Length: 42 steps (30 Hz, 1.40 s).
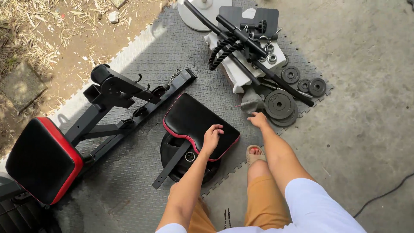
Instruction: Using a ratchet wrench to tighten bolts on a cable gym machine and then wiping down the chrome bars with a cloth.
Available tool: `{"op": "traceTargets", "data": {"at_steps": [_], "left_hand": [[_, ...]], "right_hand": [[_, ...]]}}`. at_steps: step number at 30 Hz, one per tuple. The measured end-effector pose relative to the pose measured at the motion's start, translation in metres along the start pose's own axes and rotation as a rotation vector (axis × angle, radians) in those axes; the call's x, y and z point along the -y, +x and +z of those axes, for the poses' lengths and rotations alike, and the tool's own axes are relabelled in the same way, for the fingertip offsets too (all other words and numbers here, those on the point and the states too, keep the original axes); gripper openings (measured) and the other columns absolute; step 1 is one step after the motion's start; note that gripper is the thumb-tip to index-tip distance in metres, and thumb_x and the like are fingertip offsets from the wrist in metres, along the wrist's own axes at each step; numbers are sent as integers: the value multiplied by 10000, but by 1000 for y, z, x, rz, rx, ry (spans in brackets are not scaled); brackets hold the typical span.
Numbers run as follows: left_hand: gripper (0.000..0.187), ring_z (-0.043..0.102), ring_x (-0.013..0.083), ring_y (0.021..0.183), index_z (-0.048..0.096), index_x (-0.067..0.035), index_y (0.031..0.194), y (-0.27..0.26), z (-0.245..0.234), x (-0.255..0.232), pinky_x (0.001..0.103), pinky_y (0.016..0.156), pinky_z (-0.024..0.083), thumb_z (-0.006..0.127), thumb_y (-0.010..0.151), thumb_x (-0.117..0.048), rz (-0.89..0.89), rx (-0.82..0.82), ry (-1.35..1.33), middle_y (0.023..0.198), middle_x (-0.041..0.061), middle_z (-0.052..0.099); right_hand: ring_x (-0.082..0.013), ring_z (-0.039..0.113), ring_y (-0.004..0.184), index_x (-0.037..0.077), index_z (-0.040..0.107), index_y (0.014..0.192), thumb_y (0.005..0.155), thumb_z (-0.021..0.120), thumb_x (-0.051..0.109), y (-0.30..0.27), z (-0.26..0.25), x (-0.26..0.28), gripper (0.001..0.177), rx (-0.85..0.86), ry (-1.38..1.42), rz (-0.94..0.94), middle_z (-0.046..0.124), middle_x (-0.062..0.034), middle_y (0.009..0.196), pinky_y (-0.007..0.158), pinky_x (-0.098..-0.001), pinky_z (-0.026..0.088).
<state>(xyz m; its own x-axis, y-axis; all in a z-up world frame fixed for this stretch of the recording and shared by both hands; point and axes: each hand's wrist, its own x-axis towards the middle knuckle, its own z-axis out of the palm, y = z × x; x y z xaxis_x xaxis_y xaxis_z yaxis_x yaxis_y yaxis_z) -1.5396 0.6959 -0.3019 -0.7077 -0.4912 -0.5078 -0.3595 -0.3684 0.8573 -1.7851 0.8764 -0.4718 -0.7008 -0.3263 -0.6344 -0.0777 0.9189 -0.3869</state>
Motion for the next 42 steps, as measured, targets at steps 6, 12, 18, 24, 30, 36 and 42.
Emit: {"op": "traceTargets", "data": {"at_steps": [6, 12, 18, 24, 30, 36, 42], "left_hand": [[327, 494, 45, 621, 693, -24, 1170, -4, -12, 14, 227, 569, 417, 451, 952, -57, 10, -34, -18, 882, 21, 708], [310, 584, 74, 723, 710, -18, 1143, -36, -5, -26, 241, 680, 465, 479, 947, -76, 61, -101, 110, 867, 28, 740], [279, 653, 140, 836, 711, -29, 1146, -124, 16, -143, 292, 783, 521, 601, 903, -110, 57, -165, 137, 864, 33, 716], [406, 691, 236, 967, 713, -130, 1190, -227, 3, -244, 365, 851, 543, 758, 788, -168, 162, -401, 412, 1051, 68, 716], [548, 655, 353, 1068, 678, -168, 1243, -377, -42, -308, 467, 881, 530, 814, 713, -192, 287, -660, 605, 1293, 90, 624], [226, 725, 270, 1031, 729, -102, 1126, -531, -125, -228, 388, 877, 569, 733, 921, -198, 336, -794, 330, 1106, 90, 760], [257, 639, 95, 986, 693, -13, 1225, -682, -235, -125, 280, 885, 510, 634, 1028, -167, 384, -763, -571, 1095, 9, 718]], "right_hand": [[-430, 509, 1293, -14, 598, 1348, 834, 865, 476, 67, 30, -41, 759, -224, 0, -272, 518, -280, 1437, 1080, -483, 395], [-336, 690, 1188, 138, 653, 1413, 875, 747, 381, -59, -72, 39, 599, -255, 222, -78, 723, -183, 1280, 1041, -412, 516], [-288, 721, 1027, 86, 687, 1308, 878, 734, 206, -187, -188, 129, 449, -350, 290, -472, 743, -105, 1184, 910, -391, 538], [-75, 720, 763, 69, 825, 986, 849, 826, 233, -379, -261, 246, 214, -96, 308, -658, 801, -49, 854, 728, -245, 549], [-59, 632, 716, 6, 705, 950, 810, 820, 79, -500, -194, 314, 195, 457, 480, -755, 716, -5, 812, 646, -241, 522], [-101, 623, 703, -8, 698, 1048, 902, 699, 34, -627, -86, 382, 152, 934, 424, -765, 697, -40, 866, 626, -250, 509], [-101, 628, 866, 61, 674, 1234, 967, 619, 203, -823, 13, 435, 308, 1105, 363, -663, 696, 6, 1027, 726, -283, 472]]}}
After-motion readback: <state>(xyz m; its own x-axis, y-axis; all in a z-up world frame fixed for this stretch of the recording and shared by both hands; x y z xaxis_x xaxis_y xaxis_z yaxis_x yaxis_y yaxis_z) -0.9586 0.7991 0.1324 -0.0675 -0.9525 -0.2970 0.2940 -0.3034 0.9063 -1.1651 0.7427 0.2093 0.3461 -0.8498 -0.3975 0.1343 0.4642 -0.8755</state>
